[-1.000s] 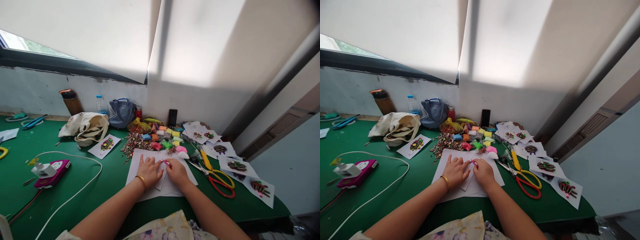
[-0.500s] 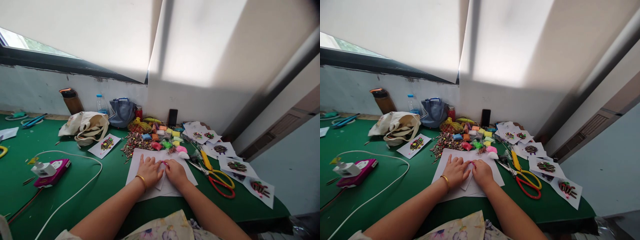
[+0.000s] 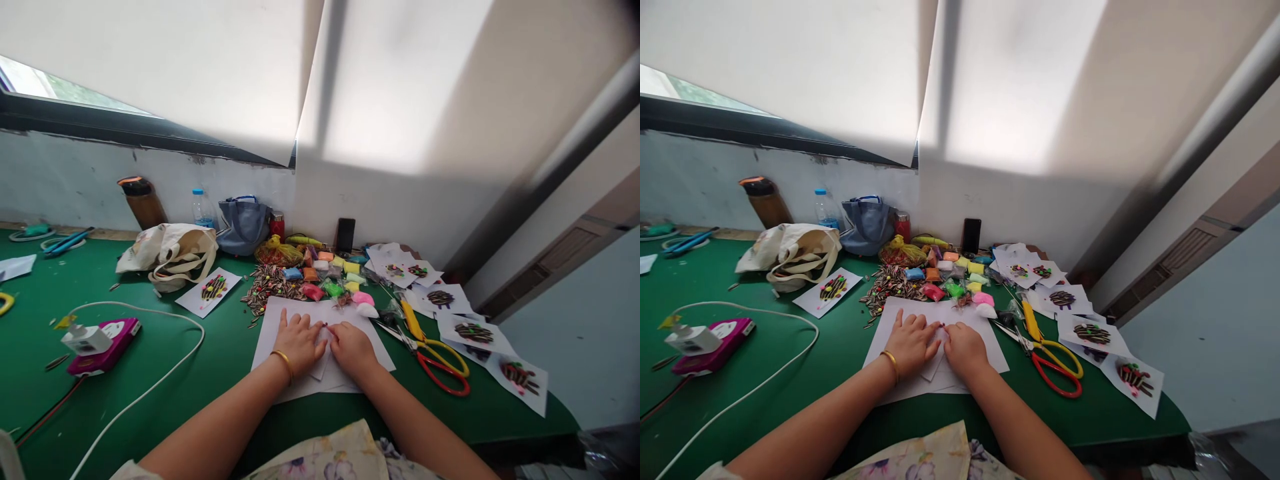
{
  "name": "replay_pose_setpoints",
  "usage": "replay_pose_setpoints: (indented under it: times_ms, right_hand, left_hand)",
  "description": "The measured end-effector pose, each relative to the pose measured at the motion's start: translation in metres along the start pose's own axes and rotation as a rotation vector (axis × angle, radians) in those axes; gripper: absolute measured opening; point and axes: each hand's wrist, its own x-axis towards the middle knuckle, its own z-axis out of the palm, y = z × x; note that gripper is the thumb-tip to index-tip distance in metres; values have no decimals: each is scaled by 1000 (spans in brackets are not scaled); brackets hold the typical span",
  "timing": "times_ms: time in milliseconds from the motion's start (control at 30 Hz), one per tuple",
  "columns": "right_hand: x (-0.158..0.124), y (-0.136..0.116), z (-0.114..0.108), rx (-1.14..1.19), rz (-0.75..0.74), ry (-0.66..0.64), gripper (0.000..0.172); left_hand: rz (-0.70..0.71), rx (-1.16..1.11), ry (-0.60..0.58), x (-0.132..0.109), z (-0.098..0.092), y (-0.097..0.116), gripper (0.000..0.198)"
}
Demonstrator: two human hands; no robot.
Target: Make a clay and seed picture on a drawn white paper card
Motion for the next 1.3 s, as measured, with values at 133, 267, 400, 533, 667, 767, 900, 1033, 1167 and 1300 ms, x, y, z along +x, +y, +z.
replay_pose_setpoints:
  times_ms: [133, 267, 400, 533, 667, 767, 900, 1033, 1167, 1300]
  right_hand:
    - [-7, 9, -3, 44, -2, 82, 29]
    - [-5, 29, -8, -61, 35, 163, 34]
    - [-5, 44, -12, -219, 37, 170, 29]
    - [-2, 37, -14, -203, -6, 251, 27]
    - [11, 21, -10, -94, -86, 168, 19]
    - [23, 15, -4, -71, -54, 123, 14]
    - [29, 16, 1, -35, -35, 76, 8]
    - [28, 21, 2, -1, -41, 80, 7]
    - [22, 21, 1, 2, -80, 99, 7]
    - [11, 20, -3, -7, -159, 125, 11]
  left_hand:
    - [3, -16, 0, -1, -1, 0, 45]
    - [9, -30, -1, -2, -3, -1, 42]
    - [14, -39, -4, -3, -5, -2, 38]
    - [19, -28, 5, -4, -6, -2, 38]
    - [17, -25, 5, -5, -7, -1, 36]
    - [9, -23, -2, -4, -8, -1, 35]
    - [-2, -16, -1, -4, -8, -1, 37]
    - [-3, -13, 4, -3, -7, -1, 39]
    - [-9, -10, 4, -3, -7, -1, 39]
    - [2, -21, 8, -3, -7, -2, 37]
